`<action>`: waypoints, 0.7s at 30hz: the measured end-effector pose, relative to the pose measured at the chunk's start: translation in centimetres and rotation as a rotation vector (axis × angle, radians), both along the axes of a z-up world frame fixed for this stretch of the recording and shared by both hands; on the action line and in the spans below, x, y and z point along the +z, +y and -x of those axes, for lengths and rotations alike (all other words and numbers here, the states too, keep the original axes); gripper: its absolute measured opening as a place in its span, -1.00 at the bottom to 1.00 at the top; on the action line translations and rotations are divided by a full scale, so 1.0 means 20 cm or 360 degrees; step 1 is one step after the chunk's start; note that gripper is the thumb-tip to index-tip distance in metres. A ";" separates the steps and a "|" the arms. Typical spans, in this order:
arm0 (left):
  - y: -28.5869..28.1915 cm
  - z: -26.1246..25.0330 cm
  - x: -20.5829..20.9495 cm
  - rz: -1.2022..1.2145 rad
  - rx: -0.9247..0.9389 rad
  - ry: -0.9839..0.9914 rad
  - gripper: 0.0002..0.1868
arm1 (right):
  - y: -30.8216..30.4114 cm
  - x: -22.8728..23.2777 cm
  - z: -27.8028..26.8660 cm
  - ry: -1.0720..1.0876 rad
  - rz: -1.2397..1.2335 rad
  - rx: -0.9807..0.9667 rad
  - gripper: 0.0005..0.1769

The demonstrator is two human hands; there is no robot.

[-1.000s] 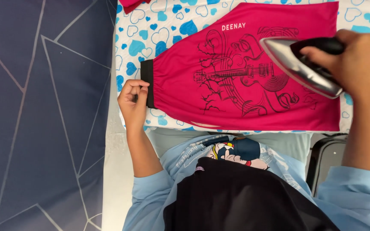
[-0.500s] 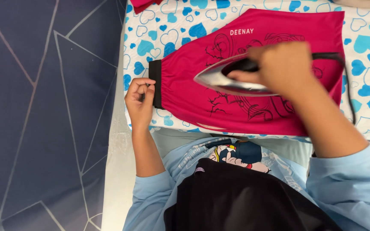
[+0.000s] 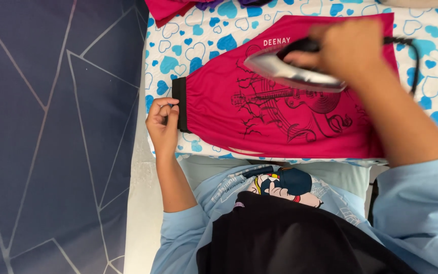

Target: The person is ironing a pink shirt on an ironing board to remove wrinkles and then folding it.

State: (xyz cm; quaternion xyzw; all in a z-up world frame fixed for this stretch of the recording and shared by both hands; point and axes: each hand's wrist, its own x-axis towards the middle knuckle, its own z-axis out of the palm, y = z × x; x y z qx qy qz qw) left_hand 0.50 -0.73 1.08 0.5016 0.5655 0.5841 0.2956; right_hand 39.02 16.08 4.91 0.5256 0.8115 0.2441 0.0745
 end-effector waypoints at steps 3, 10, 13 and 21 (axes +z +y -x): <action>0.00 0.00 0.01 0.0003 0.0003 0.0004 -0.87 | 0.16 -0.05 -0.21 -0.0084 -0.0211 -0.0040 -0.05; 0.00 0.00 0.03 -0.0006 -0.0050 -0.0010 -0.86 | 0.14 0.00 -0.11 0.0062 -0.0340 0.0054 -0.14; 0.00 0.00 0.03 -0.0016 -0.0065 -0.0011 -0.86 | 0.10 0.04 0.10 0.0134 -0.0165 0.0140 -0.11; 0.00 0.00 0.02 -0.0015 -0.0069 0.0000 -0.86 | -0.05 0.03 0.56 0.0441 -0.0014 0.0585 -0.16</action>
